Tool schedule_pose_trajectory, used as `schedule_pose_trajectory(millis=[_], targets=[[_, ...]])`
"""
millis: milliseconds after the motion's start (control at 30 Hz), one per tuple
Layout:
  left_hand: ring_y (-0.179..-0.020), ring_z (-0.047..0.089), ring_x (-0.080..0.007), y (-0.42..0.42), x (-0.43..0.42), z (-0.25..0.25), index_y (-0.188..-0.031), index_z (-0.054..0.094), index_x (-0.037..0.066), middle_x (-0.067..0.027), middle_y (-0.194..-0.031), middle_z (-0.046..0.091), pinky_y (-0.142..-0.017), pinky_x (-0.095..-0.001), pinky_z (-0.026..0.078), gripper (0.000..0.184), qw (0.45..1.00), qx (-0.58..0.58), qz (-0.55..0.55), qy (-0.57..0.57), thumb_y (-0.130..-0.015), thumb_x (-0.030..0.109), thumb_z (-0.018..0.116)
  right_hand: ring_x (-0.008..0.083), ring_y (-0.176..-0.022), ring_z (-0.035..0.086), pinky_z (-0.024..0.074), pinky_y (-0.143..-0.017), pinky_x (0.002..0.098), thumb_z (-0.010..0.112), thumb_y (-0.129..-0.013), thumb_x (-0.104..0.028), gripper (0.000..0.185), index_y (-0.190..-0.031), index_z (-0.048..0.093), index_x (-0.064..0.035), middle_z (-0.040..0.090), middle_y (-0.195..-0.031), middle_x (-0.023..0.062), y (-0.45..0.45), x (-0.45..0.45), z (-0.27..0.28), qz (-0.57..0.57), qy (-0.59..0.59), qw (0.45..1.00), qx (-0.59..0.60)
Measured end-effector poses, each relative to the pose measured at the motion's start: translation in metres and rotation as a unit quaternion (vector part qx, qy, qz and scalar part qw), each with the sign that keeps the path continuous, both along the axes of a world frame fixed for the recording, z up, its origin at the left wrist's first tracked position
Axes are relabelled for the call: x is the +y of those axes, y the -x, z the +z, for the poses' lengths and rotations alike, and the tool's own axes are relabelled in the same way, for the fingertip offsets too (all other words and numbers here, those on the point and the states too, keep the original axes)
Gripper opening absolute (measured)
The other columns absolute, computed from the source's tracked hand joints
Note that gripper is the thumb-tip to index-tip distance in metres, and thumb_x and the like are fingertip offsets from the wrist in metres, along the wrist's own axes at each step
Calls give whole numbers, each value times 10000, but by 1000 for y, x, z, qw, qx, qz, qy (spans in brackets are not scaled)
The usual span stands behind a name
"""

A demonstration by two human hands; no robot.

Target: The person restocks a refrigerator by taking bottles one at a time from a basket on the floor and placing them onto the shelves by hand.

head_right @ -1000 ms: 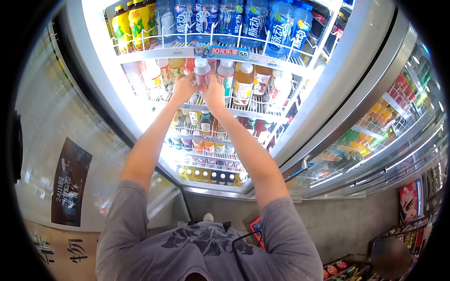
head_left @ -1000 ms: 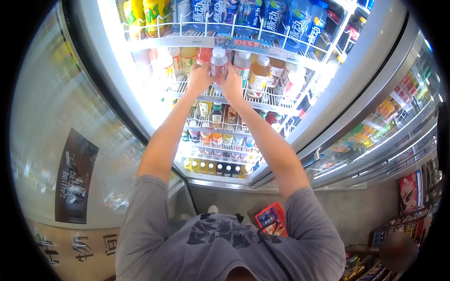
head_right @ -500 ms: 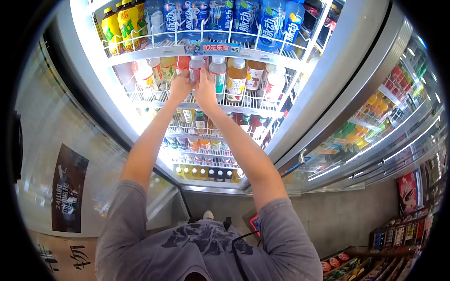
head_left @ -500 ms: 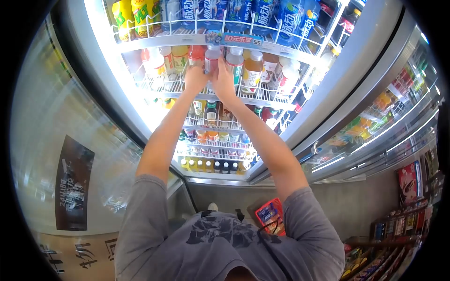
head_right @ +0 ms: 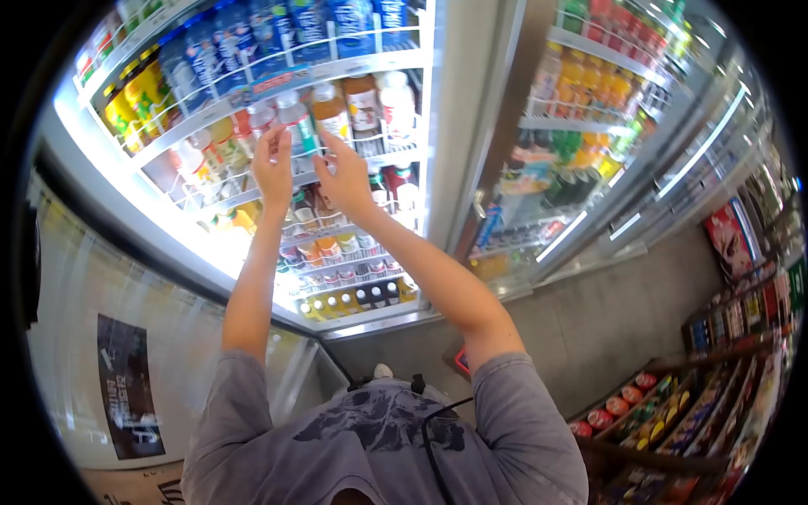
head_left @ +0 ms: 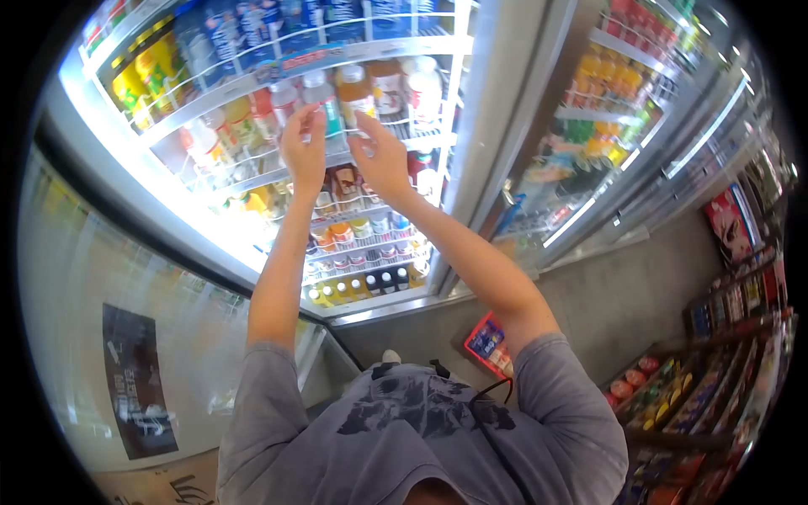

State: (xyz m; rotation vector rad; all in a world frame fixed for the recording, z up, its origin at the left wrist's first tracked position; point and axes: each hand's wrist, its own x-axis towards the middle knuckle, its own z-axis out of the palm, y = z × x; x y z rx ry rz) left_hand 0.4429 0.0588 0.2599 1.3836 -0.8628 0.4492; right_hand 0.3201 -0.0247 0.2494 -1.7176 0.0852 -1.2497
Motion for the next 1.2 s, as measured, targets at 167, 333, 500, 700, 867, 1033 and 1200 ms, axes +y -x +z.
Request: schedule_pose_trajectory(millis=[167,333,500,700,867,1033,1200], targets=[[-932,658,-156,107,-59,5,-1083,685,16,-72,-994,706,-847,-279,496,213,988,18,-155,23,-952,179,645,238,-1061,682,573,-893,331,658,-892,-41,436,-1317,569,-3,651,-1222,190,129,-10,-5,-50,-28,998,32],[-866,649,-117,214,-117,-16,-1131,654,-1,-71,-955,693,-803,-249,500,230,956,-19,-291,-31,-995,178,603,197,-1056,680,564,-853,298,617,-933,-41,357,-1283,577,18,673,-1184,159,263,-49,-50,-177,-75,981,-42],[-853,654,-125,328,-154,-79,-1103,684,37,-53,-957,688,-793,-257,494,212,904,35,-414,-101,-961,191,646,198,-1049,675,522,-868,297,576,-973,-89,325,-1286,570,2,681,-1183,145,416,-67,-112,-337,-103,935,-27],[-854,635,-101,440,-142,-245,-1147,657,26,-49,-971,676,-777,-250,491,253,797,180,-519,-249,-975,210,630,229,-1149,636,509,-941,333,547,-1002,-158,341,-1312,539,-17,654,-1241,173,582,-14,-224,-515,-224,823,84],[-838,624,-91,468,-108,-352,-1157,646,21,-44,-948,678,-739,-235,493,284,742,197,-504,-396,-980,243,629,249,-1170,625,497,-984,351,564,-996,-191,387,-1345,522,-30,632,-1273,198,653,30,-309,-554,-329,753,134],[-829,625,-92,467,-107,-375,-1169,641,22,-42,-932,681,-749,-239,505,291,727,226,-502,-411,-979,243,631,219,-1202,592,459,-1023,331,547,-1013,-188,388,-1359,503,-17,611,-1301,181,656,42,-374,-547,-393,726,143],[-826,599,-82,467,-133,-403,-1182,644,37,-37,-977,662,-740,-226,492,286,729,250,-490,-409,-989,247,615,232,-1174,618,480,-999,339,558,-1006,-198,415,-1365,505,5,626,-1284,181,640,20,-404,-516,-435,720,161]])
